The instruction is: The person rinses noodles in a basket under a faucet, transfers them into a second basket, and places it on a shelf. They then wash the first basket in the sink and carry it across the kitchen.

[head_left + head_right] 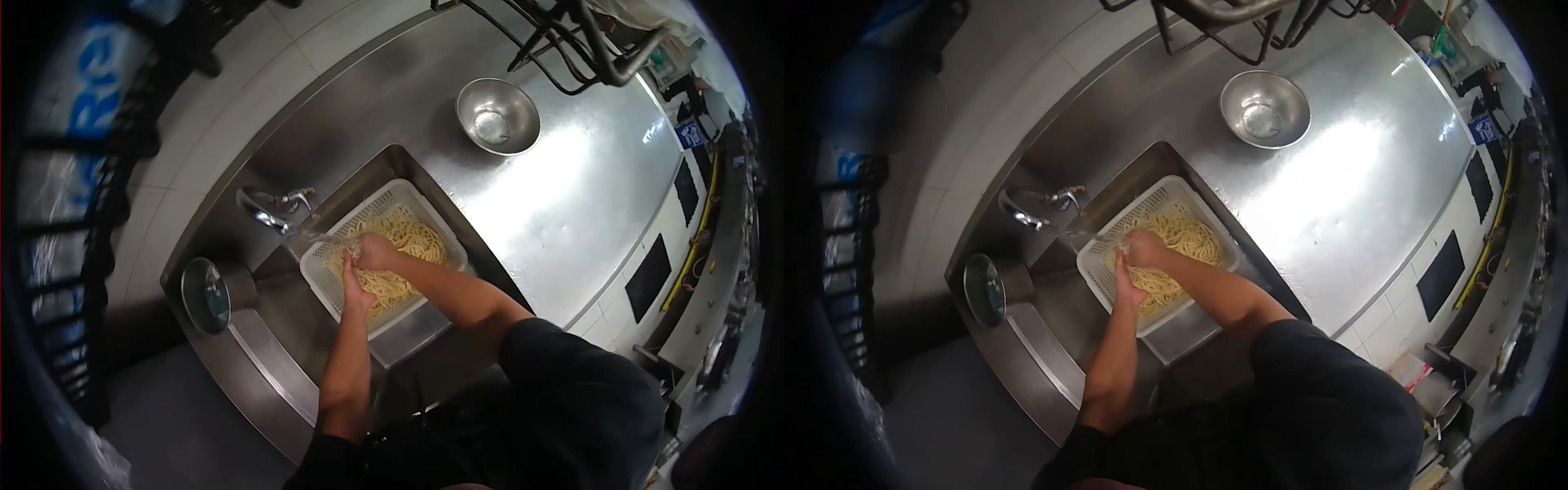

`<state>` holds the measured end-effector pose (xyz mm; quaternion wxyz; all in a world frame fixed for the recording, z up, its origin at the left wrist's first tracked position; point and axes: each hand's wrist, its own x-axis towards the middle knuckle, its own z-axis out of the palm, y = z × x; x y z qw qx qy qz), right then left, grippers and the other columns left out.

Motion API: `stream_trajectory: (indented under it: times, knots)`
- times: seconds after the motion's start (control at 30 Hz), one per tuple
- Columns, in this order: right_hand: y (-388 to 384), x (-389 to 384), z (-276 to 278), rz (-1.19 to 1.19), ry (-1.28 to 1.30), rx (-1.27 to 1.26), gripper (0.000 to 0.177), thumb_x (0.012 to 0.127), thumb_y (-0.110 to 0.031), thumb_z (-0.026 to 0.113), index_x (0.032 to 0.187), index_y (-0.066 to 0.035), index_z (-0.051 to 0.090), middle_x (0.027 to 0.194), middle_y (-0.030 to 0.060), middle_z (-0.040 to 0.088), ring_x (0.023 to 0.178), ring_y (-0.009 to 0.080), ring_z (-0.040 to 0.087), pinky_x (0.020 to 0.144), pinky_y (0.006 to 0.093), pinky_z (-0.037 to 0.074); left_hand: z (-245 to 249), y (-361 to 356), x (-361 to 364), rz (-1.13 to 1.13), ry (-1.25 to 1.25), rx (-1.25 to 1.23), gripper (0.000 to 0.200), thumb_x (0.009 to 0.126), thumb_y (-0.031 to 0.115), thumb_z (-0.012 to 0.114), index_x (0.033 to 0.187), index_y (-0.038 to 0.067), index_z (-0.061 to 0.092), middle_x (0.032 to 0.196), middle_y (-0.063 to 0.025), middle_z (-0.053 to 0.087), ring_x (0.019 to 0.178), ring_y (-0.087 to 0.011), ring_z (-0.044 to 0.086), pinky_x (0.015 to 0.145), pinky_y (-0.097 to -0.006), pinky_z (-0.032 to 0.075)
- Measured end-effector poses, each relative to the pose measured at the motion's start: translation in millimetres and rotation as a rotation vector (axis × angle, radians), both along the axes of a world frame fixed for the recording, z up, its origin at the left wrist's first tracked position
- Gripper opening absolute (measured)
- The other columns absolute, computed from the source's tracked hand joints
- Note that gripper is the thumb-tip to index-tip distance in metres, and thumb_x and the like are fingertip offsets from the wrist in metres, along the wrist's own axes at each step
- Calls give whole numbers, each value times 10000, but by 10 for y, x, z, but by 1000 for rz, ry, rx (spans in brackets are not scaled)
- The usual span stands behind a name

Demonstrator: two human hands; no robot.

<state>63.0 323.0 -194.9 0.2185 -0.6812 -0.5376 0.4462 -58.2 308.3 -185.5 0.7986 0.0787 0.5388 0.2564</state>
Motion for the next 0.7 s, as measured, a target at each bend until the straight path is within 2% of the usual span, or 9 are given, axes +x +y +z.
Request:
stream_trajectory:
  times: [0.13,0.27,0.37,0.43,0.47,0.53,0.57,0.63,0.7]
  knots:
    - [-288,-156,305,30,-5,200,360,701,-209,764,1030,-70,720,1030,205,689,991,349,659,879,418,527,-263,-160,-183,68,-244,7,684,984,608,344,1429,99,447,1373,-115,550,1238,-285,551,1025,-477,459]
    - [-367,-116,461,-21,52,158,475,694,-179,768,1148,-72,680,1102,201,679,1024,339,657,896,407,521,-444,-169,-306,103,-124,60,634,985,560,419,1426,107,459,1366,-111,556,1205,-300,571,1010,-499,467]
    - [-458,14,142,4,153,119,561,695,-207,782,1218,-57,646,1137,195,674,1045,338,654,906,387,521,-140,-183,-293,64,71,129,537,970,390,547,1400,75,482,1302,-102,586,1128,-305,611,982,-472,487]
    - [-450,149,-161,186,23,69,620,705,-260,803,1252,-34,622,1226,204,645,1085,324,652,919,377,520,-68,-210,-307,-266,413,313,566,890,259,681,1376,35,497,1242,-135,600,1078,-311,631,965,-428,498]
    - [-416,211,-141,195,23,64,620,705,-260,803,1252,-34,622,1226,204,645,1085,324,652,919,377,520,-149,-231,-344,-257,413,307,566,890,259,681,1376,35,497,1242,-135,600,1078,-311,631,965,-428,498]
    - [-345,335,-49,239,-120,-129,707,697,-279,817,1321,-42,584,1288,211,611,1131,304,632,955,363,502,-460,-280,-462,-575,691,595,649,828,254,749,1372,8,493,1256,-195,573,1105,-325,614,981,-400,485]
    - [-385,416,-157,246,-115,-140,707,697,-279,817,1321,-42,584,1288,211,611,1131,304,632,955,363,502,-674,-300,-552,-574,692,580,649,828,254,749,1372,8,493,1256,-195,573,1105,-325,614,981,-400,485]
    - [-517,553,-530,-135,-177,-39,830,669,-352,825,1388,-61,531,1235,242,609,1149,349,602,997,402,481,-1059,-373,-692,-280,920,499,586,892,237,703,1347,-54,476,1328,-213,527,1145,-279,599,920,-381,531]
    - [-737,486,-1032,-162,-364,39,859,656,-346,829,1401,-57,514,1220,242,612,1140,357,605,985,409,486,-931,-396,-573,-278,911,423,660,883,275,714,1390,-42,433,1369,-213,493,1196,-282,565,957,-386,508]
